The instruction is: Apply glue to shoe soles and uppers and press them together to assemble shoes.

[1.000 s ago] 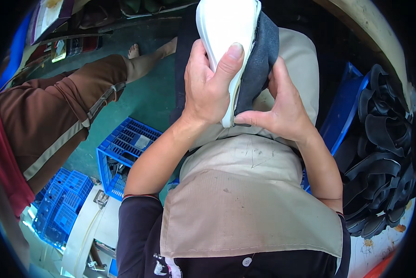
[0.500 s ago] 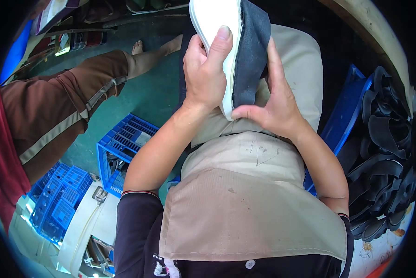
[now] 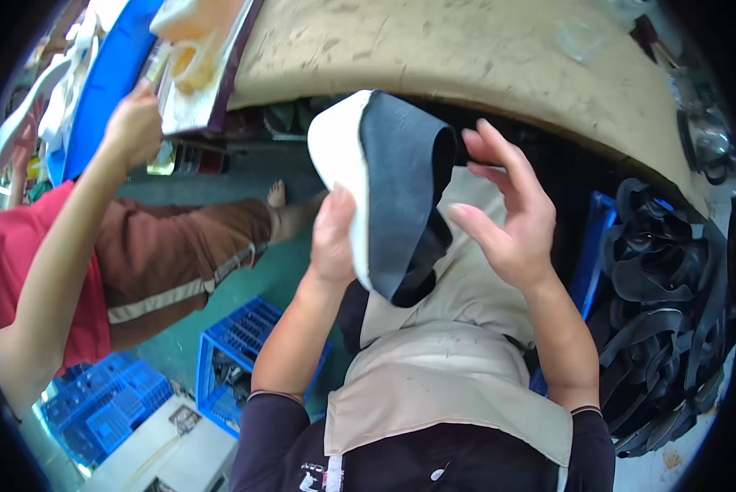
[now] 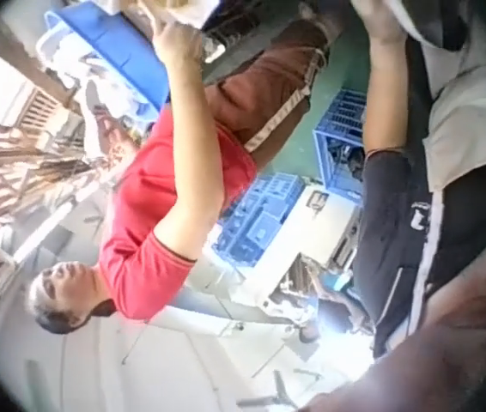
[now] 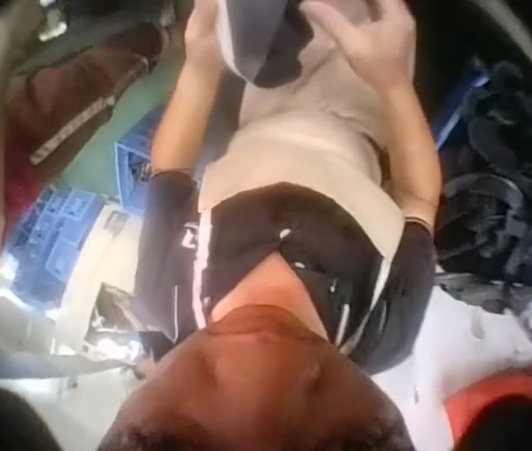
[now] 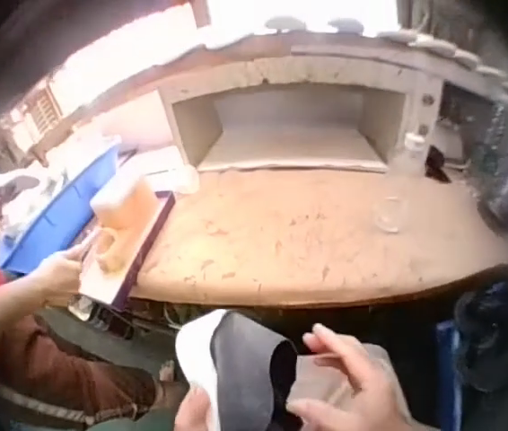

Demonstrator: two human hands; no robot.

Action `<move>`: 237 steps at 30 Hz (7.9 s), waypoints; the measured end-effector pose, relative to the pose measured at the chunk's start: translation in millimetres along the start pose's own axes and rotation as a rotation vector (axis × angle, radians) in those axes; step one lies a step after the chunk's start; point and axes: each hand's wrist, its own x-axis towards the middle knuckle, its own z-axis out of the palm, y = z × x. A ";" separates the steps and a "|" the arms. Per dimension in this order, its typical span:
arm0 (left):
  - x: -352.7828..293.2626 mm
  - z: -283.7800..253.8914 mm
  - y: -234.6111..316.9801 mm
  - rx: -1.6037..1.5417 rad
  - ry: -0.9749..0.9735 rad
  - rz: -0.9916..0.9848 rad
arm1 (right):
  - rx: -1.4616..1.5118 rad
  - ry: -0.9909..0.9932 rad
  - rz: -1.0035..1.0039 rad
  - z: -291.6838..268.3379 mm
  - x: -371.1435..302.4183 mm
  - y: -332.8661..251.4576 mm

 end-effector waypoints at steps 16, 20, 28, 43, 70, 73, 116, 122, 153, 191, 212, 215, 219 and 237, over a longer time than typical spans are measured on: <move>12.2 59.0 -16.6 0.759 -0.005 0.369 | -0.653 0.289 -0.318 -13.2 23.0 -30.3; 19.2 54.0 -24.5 0.708 0.145 0.363 | -0.675 0.227 -0.328 -16.0 28.9 -40.0; 12.1 56.6 5.0 0.399 0.188 0.313 | -0.331 0.678 -0.277 -116.2 70.3 -84.3; -23.1 31.1 39.2 0.620 0.161 0.093 | -0.769 0.681 -0.212 -217.2 168.1 -39.5; -32.7 0.1 72.6 0.564 0.360 0.067 | -1.063 -0.211 -0.382 -93.5 75.2 -157.0; -30.2 -8.8 71.9 0.693 0.309 0.134 | -1.178 -0.307 -0.457 -80.2 63.9 -149.1; -39.2 -15.4 82.0 1.697 0.063 0.515 | -1.373 -0.479 -0.585 -44.6 50.3 -121.2; -41.6 -21.0 78.6 1.657 0.048 0.417 | -1.403 -0.449 -0.567 -44.8 52.0 -117.7; -27.5 -23.9 74.6 1.285 0.111 0.231 | -1.387 -0.414 -0.500 -62.6 56.4 -116.7; 19.5 6.8 -55.7 0.868 0.133 0.581 | -0.618 0.103 -0.183 10.3 2.8 34.9; 28.4 -20.8 -25.6 1.548 -0.319 0.835 | -0.609 0.156 -0.397 -10.6 -11.8 73.1; 41.6 -19.5 -38.0 1.547 -0.320 0.874 | -0.669 0.243 -0.517 -17.9 -12.9 98.5; 44.3 -16.1 -57.6 1.478 -0.292 0.910 | -0.751 0.295 -0.616 -24.3 -19.8 105.7; -39.2 78.5 -50.7 0.645 -0.200 0.355 | 0.092 0.038 -0.167 -77.4 -84.6 -1.4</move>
